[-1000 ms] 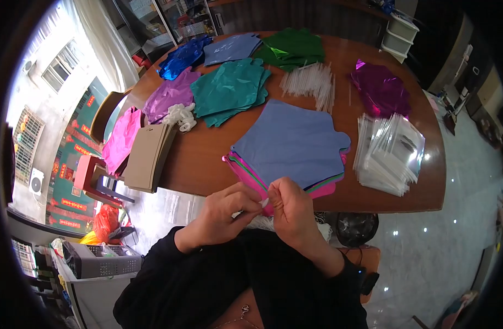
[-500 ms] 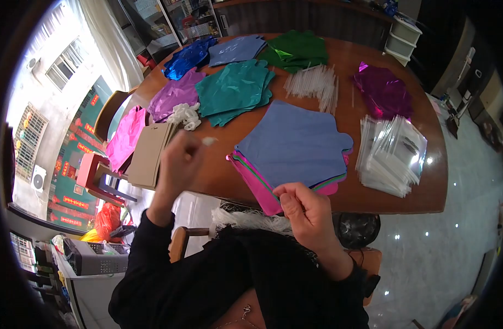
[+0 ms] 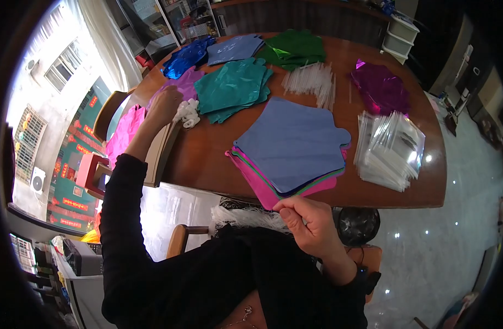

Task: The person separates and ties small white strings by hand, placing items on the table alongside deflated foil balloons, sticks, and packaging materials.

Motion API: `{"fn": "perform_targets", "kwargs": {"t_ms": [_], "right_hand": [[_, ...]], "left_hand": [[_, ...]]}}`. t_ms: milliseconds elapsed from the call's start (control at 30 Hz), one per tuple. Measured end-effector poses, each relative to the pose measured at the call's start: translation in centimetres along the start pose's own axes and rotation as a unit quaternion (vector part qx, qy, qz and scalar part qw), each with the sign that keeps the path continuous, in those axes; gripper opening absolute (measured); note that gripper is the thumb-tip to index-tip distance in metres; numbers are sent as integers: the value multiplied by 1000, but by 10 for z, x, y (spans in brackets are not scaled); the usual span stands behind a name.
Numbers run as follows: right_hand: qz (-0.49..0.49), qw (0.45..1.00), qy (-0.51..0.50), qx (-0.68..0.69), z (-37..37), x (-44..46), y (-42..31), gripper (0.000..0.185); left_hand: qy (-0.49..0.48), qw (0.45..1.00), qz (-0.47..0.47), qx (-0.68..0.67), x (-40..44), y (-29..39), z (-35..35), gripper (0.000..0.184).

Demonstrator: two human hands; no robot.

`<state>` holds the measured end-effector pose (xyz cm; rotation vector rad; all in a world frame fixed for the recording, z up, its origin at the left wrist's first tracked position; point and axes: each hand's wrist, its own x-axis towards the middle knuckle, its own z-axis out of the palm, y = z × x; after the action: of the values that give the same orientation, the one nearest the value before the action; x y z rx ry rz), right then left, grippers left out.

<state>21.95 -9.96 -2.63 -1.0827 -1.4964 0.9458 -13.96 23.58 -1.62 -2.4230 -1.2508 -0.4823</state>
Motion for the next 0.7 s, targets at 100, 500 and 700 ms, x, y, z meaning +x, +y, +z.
{"fn": "perform_targets", "kwargs": {"t_ms": [100, 500, 700], "right_hand": [[-13, 998, -15, -51, -11, -4, -1, 4], [130, 948, -169, -237, -15, -42, 55, 6], [95, 899, -256, -342, -19, -53, 122, 16]], "left_hand": [[72, 997, -10, -41, -3, 24, -26, 10], [-9, 959, 71, -274, -96, 165, -117, 9], [-64, 911, 141, -381, -139, 204, -98, 13]]}}
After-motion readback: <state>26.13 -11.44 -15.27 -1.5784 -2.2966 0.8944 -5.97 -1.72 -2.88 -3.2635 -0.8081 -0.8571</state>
